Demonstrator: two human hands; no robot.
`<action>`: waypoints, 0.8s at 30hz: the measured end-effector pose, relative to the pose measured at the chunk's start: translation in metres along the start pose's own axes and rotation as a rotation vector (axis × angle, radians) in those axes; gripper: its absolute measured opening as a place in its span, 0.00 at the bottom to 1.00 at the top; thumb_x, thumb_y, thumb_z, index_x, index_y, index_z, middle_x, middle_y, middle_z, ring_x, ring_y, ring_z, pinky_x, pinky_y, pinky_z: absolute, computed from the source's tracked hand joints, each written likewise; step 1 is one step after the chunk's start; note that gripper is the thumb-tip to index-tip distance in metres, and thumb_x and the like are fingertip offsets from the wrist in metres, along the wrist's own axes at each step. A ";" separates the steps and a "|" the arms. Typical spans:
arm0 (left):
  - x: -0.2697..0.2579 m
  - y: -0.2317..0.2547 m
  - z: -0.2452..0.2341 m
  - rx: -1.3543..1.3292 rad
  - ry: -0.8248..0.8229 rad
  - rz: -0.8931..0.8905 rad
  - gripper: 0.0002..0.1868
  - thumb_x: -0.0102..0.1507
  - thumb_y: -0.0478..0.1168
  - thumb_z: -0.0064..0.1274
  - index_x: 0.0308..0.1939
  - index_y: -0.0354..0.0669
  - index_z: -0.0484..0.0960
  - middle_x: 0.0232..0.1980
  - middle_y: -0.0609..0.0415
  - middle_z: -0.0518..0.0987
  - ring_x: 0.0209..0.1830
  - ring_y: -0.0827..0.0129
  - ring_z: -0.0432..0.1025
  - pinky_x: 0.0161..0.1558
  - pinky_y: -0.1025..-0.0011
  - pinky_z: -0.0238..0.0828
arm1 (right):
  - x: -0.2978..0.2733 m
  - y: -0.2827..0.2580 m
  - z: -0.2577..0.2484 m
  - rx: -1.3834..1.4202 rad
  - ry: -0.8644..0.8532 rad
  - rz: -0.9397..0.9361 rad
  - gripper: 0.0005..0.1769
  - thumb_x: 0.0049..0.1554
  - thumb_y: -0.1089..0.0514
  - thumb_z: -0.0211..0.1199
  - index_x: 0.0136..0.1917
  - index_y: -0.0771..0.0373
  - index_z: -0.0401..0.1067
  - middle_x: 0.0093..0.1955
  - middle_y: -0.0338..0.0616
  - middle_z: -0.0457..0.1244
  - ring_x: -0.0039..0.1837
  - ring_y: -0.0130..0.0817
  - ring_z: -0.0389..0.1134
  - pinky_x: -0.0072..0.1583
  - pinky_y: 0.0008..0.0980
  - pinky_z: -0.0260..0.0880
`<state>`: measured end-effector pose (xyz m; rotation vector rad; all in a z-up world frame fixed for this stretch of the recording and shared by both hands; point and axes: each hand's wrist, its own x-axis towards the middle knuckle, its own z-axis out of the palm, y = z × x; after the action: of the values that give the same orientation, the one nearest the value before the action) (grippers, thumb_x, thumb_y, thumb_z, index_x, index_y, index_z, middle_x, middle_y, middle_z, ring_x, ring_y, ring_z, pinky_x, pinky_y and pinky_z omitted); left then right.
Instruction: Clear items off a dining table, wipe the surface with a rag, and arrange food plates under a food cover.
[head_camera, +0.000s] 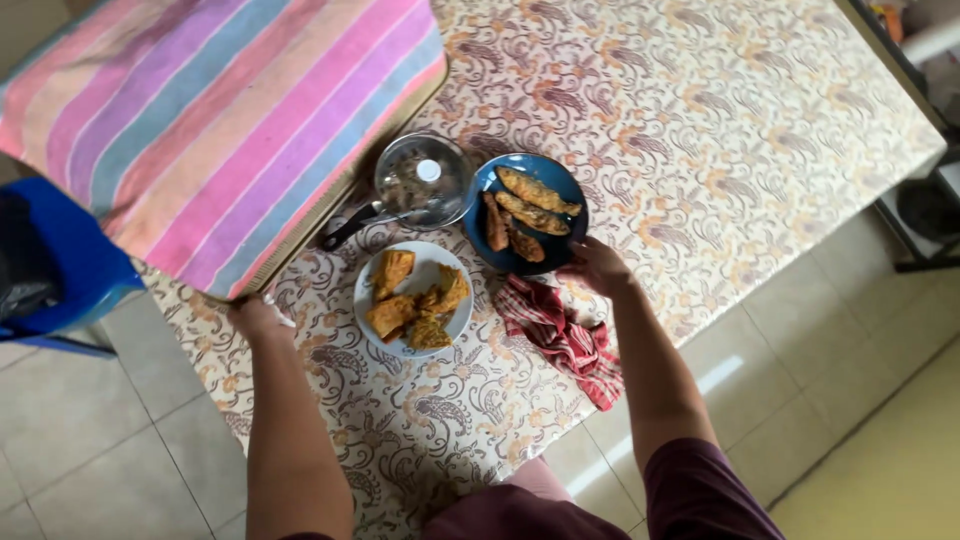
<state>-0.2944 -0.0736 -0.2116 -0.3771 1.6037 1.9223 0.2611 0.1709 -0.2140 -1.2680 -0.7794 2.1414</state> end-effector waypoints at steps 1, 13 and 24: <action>0.005 -0.003 -0.002 0.010 -0.012 -0.001 0.13 0.69 0.37 0.37 0.58 0.50 0.70 0.49 0.52 0.84 0.17 0.77 0.55 0.18 0.73 0.48 | -0.001 0.003 0.003 0.011 0.009 -0.006 0.15 0.64 0.58 0.54 0.62 0.65 0.64 0.53 0.58 0.65 0.49 0.50 0.72 0.55 0.52 0.77; 0.011 -0.009 0.003 0.075 0.046 -0.038 0.15 0.70 0.36 0.38 0.59 0.58 0.67 0.53 0.53 0.88 0.18 0.78 0.56 0.21 0.75 0.51 | 0.024 -0.022 -0.044 0.011 0.241 -0.330 0.18 0.63 0.66 0.49 0.65 0.75 0.63 0.55 0.60 0.68 0.50 0.50 0.74 0.50 0.48 0.81; -0.016 -0.006 0.022 -0.014 0.018 0.009 0.17 0.72 0.45 0.29 0.61 0.55 0.70 0.58 0.55 0.83 0.37 0.76 0.66 0.37 0.71 0.63 | 0.090 -0.146 -0.117 0.300 0.509 -0.525 0.18 0.59 0.72 0.43 0.62 0.83 0.59 0.56 0.70 0.64 0.50 0.63 0.73 0.51 0.53 0.77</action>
<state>-0.2749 -0.0561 -0.2024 -0.3953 1.6067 1.9429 0.3493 0.3585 -0.2105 -1.2051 -0.4775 1.3747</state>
